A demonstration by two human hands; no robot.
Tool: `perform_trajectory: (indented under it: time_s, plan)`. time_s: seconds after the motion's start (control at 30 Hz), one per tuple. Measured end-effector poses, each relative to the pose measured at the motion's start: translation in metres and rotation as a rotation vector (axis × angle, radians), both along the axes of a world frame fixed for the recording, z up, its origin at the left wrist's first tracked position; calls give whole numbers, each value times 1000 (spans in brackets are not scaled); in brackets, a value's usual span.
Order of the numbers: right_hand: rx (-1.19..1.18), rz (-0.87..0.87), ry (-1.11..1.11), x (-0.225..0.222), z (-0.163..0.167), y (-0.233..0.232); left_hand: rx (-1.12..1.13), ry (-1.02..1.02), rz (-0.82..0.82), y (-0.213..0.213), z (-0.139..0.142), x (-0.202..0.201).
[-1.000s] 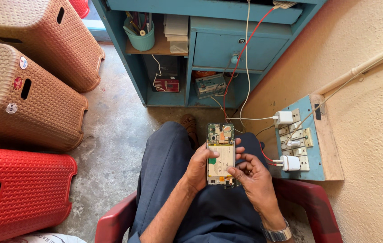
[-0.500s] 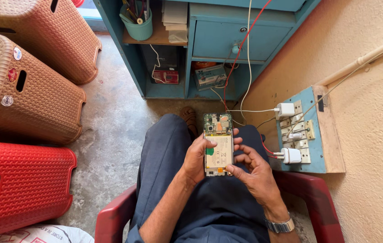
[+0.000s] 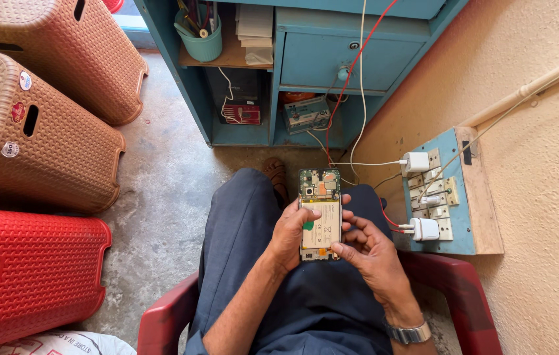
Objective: The person disassembles a mobile phone by removing the back panel and internal components, then reassembles it by aligning and pressing the screen and frame together.
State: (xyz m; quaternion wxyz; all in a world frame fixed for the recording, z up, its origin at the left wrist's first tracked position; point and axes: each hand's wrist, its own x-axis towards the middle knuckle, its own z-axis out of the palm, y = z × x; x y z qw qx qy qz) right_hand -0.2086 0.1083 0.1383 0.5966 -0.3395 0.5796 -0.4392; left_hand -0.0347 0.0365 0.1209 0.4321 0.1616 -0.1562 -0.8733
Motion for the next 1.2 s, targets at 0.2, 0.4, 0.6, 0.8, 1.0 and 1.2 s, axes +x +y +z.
perform_trajectory:
  time_s: [0.2, 0.4, 0.6, 0.8, 1.0, 1.2]
  plan:
    - [-120, -91, 35, -21, 10, -28, -28, -86, -43, 2, 0, 3]
    - [76, -11, -160, -27, -1, -57, -96, -132, -78, 2, -1, 5]
    - [45, 39, -33, -24, -3, -65, -93, -212, -73, 0, -5, 7]
    - [36, 77, 90, -22, 2, -71, -98, -222, -87, -3, -5, 9]
    - [52, 137, 73, -24, 1, -76, -112, -220, -86, -3, -5, 10]
    - [4, 136, 196, -5, 6, -76, -207, -297, -36, -3, -20, 9]
